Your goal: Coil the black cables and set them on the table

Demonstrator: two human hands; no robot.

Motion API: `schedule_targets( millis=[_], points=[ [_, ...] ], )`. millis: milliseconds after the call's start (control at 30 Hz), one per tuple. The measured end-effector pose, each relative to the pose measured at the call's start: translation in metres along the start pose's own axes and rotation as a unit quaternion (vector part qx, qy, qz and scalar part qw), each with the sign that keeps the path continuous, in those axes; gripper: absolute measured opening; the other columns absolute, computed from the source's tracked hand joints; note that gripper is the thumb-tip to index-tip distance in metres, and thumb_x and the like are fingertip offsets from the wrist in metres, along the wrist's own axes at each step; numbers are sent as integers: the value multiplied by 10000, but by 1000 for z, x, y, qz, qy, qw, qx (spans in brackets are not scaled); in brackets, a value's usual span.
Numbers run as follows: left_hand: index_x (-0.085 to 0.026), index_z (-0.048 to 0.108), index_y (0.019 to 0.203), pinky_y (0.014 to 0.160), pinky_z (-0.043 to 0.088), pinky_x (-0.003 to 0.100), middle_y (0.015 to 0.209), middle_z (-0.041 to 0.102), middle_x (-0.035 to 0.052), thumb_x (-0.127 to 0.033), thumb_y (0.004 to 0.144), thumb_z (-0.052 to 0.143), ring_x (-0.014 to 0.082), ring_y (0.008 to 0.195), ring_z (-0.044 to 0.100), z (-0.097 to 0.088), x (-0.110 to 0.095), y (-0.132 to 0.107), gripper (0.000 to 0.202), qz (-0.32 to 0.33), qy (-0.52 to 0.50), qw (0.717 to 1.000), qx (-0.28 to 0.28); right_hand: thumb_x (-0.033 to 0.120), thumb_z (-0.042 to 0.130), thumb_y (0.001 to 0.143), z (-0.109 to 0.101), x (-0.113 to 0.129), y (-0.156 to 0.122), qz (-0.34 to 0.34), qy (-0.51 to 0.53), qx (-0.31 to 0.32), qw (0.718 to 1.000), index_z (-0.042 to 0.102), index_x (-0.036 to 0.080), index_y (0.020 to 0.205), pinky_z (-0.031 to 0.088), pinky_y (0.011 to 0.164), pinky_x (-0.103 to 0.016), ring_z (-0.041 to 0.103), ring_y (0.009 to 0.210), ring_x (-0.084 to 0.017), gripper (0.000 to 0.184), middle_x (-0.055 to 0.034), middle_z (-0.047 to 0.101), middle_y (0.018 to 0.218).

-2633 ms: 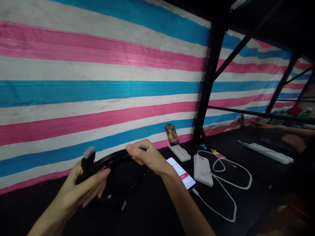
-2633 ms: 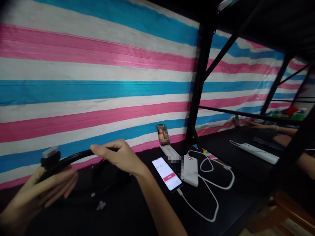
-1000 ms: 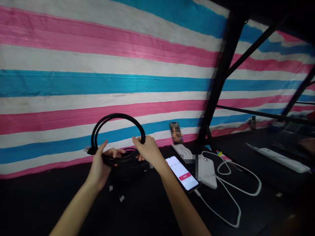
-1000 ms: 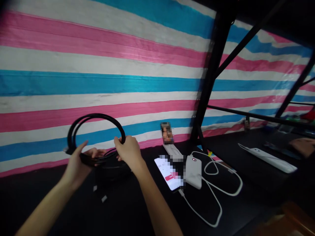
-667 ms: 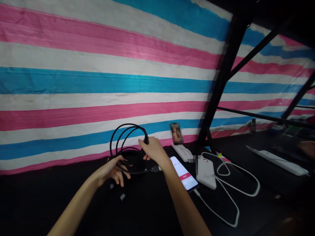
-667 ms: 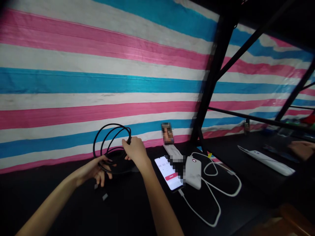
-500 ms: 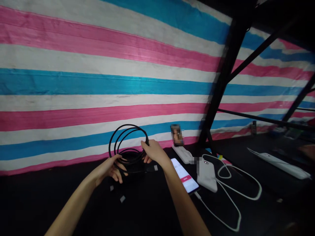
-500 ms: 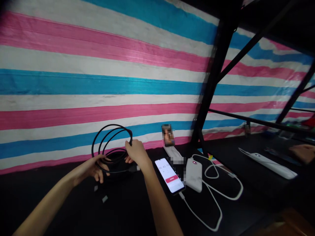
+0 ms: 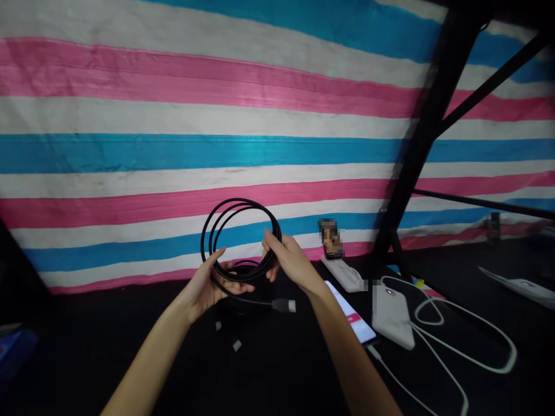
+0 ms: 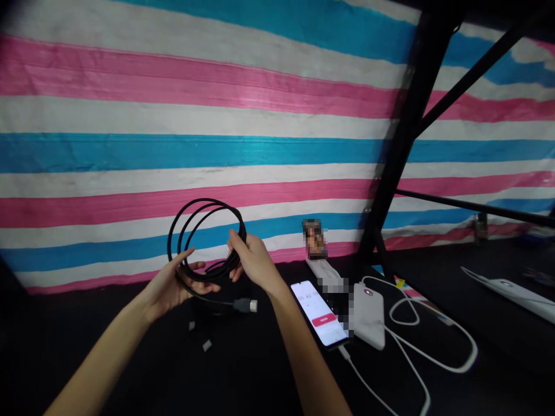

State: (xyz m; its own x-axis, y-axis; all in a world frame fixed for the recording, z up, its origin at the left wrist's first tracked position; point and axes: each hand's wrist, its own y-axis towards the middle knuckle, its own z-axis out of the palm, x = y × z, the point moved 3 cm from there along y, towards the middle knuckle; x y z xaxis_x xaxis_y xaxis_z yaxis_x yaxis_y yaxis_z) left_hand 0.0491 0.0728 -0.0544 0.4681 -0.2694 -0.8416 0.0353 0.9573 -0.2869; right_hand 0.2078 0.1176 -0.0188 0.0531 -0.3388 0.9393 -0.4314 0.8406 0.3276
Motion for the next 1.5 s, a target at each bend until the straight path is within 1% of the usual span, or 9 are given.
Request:
schedule_targets(
  millis=[233,467,600,700,800,867,1067,1300,1500],
  points=[
    [-96,562,762,579,567,198,641,630,87,-213,821,556,172,644,660,12,-7,-14,131,85,-185,976,-81,543,439,866,9,11,-6,-87,13,-10,996,471,183,676,438,338,-165,545,369,-87,409,58,481,492],
    [-128,538,804,518,552,155,730,570,50,-65,796,546,161,705,669,4,-17,-24,64,169,-253,943,-137,463,530,849,19,9,-7,-64,27,64,995,558,153,719,525,491,-173,641,536,-94,338,14,554,657],
    [-152,497,693,582,580,215,711,579,60,-217,843,529,181,736,673,6,-17,-24,166,127,-298,941,-97,485,525,845,23,2,-5,-34,68,112,991,551,160,713,541,492,-208,651,543,-121,352,14,559,600],
    [-173,449,589,483,526,189,446,440,-31,-272,894,420,107,482,573,11,-16,-22,322,116,-310,943,23,485,543,832,18,1,-5,-23,25,125,992,598,158,728,547,503,-225,636,597,-122,348,-6,586,664],
    [-205,268,457,333,355,186,310,246,-67,-276,899,394,66,277,324,14,-17,-24,466,157,-293,936,120,452,575,819,8,1,-4,-23,-66,100,993,655,165,863,541,541,-230,641,726,-151,300,-46,652,778],
    [-208,193,438,313,288,205,289,224,-69,-277,883,431,55,235,234,15,-17,-27,509,182,-250,944,121,416,599,813,2,3,-3,-34,-91,70,993,627,175,994,541,588,-252,659,738,-165,303,-47,672,767],
    [-184,403,529,334,157,184,349,205,-115,-321,755,624,14,257,159,9,-20,-29,344,268,30,963,-19,411,611,804,3,10,-6,-80,-21,-20,996,446,228,1204,490,458,-230,581,410,-92,470,44,621,702],
    [-171,444,581,357,119,183,390,197,-127,-315,622,670,13,326,182,-17,-9,7,271,301,37,947,-111,473,587,807,18,13,-9,-92,-5,-34,995,585,223,1089,298,269,-160,387,251,-48,377,63,576,491],
    [-185,386,516,380,143,209,392,173,-123,-302,647,672,15,321,166,-11,-12,1,336,261,43,964,-22,458,571,817,11,5,-4,-85,-85,-105,987,660,183,796,304,286,-151,388,276,-58,290,91,379,355]
  ],
)
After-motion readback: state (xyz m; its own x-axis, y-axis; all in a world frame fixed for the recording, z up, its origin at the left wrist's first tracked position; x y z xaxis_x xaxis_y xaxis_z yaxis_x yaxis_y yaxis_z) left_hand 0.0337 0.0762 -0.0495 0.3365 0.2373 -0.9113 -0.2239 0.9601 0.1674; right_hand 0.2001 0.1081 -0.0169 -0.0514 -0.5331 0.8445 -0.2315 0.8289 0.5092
